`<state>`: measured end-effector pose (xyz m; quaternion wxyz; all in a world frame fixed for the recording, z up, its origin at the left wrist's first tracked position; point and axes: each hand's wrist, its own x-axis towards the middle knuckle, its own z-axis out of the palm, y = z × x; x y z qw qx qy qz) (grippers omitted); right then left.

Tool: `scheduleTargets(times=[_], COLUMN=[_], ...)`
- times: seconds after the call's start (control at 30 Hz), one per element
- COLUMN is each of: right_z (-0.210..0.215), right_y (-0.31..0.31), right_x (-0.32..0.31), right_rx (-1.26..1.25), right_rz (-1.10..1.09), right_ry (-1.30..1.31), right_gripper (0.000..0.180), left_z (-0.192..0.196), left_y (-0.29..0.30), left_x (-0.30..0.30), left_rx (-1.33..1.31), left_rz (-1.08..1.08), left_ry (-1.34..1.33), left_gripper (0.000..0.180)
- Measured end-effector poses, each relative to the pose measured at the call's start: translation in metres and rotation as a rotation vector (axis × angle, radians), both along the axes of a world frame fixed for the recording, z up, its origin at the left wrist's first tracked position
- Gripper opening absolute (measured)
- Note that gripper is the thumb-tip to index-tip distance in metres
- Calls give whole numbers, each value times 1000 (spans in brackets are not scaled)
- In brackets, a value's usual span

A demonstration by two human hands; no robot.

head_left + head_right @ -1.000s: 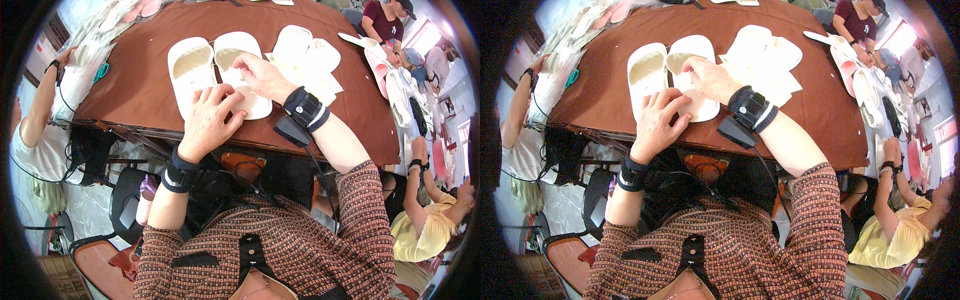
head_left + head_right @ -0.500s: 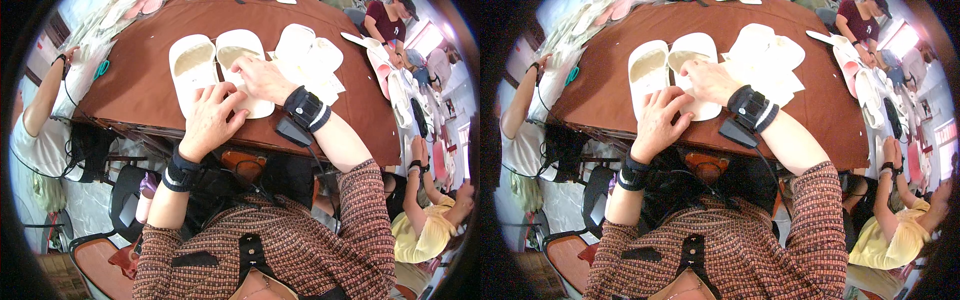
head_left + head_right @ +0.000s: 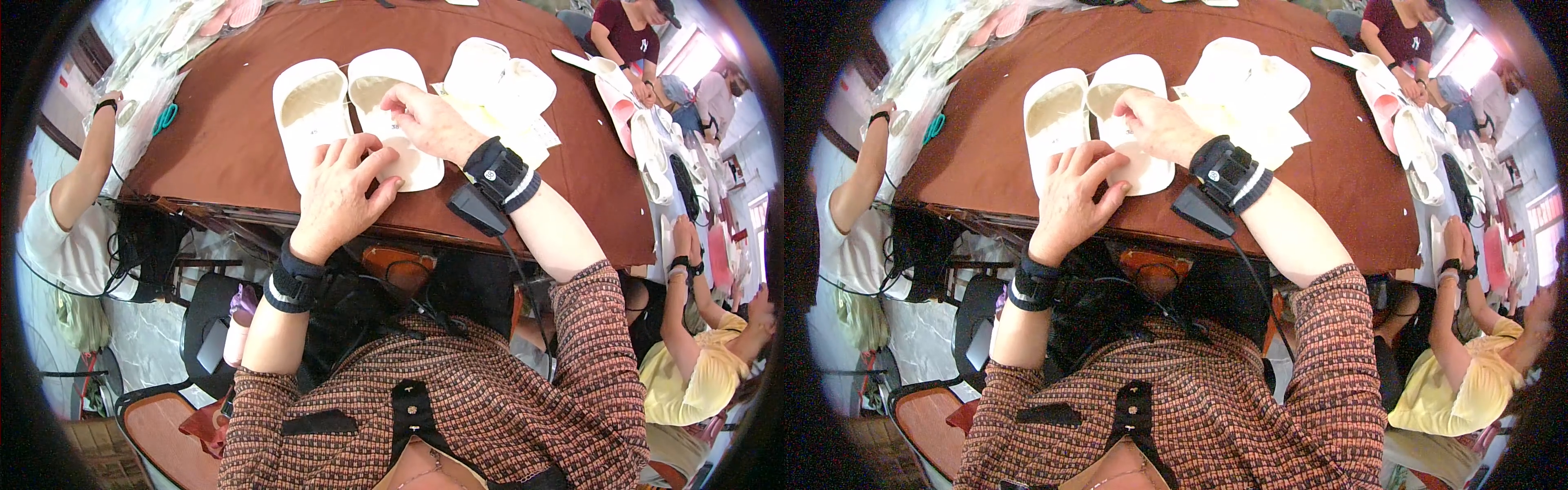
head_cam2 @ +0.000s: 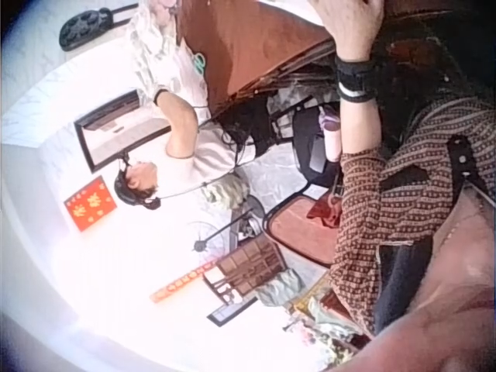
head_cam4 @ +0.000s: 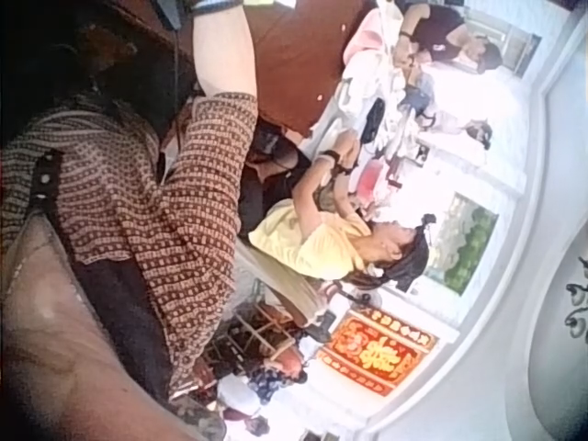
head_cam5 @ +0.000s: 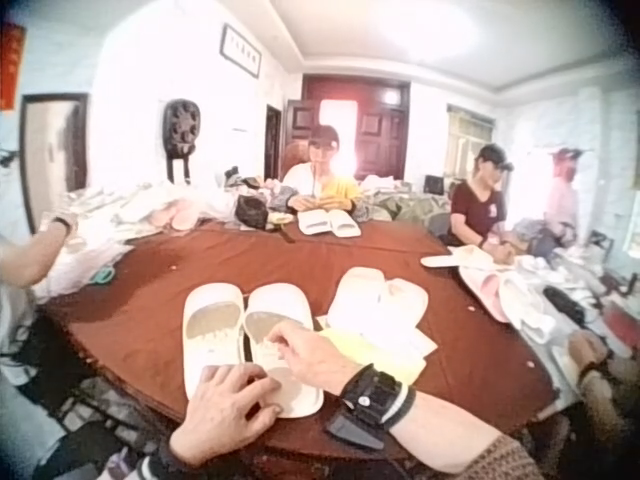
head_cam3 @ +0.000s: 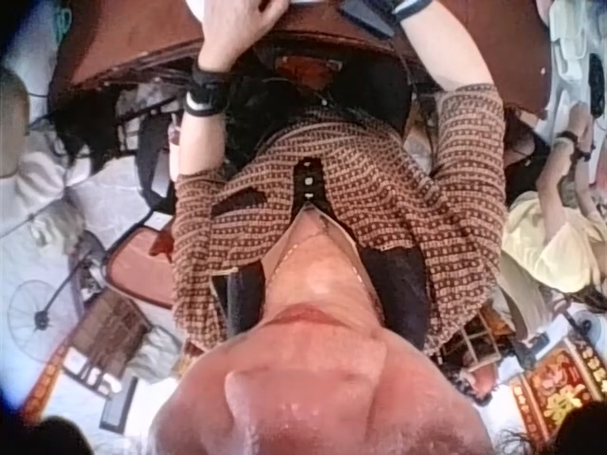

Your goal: Applying size stickers to the inside of white and pink house slippers.

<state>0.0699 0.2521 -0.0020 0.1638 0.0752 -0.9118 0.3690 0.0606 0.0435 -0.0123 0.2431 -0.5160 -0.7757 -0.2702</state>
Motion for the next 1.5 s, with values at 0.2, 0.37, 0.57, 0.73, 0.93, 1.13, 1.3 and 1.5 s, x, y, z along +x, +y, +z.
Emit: scheduleTargets(times=[0.2, 0.37, 0.57, 0.73, 0.93, 1.13, 1.3, 1.5], right_z=[-2, -6, -5, -5, 8, 20, 27, 20], right_y=[-1, -5, -4, -2, 9, 27, 18, 21], right_x=[-1, -5, -3, -2, 1, 6, 16, 16], right_rx=[179, 336, 298, 202, 16, 2, 72, 176], right_rz=[8, -30, -6, -7, 46, 157, 206, 238], right_ry=[85, 94, 109, 112, 35, -96, -168, -101], right_gripper=[20, 19, 18, 18, 18, 21, 19, 15], left_z=[2, 3, 1, 2, -1, 2, 3, 2], left_y=[-1, -1, 0, 1, 0, 0, 0, 2], left_x=[1, 1, 0, 1, 0, 2, 2, 1], left_rx=[-19, -40, -46, -10, -3, -6, -14, -4], left_rz=[-5, 6, -2, 11, 8, 4, 11, 1], left_ry=[-15, -19, -25, 15, 20, 13, 13, 27], left_gripper=[28, 29, 29, 29, 28, 29, 29, 29])
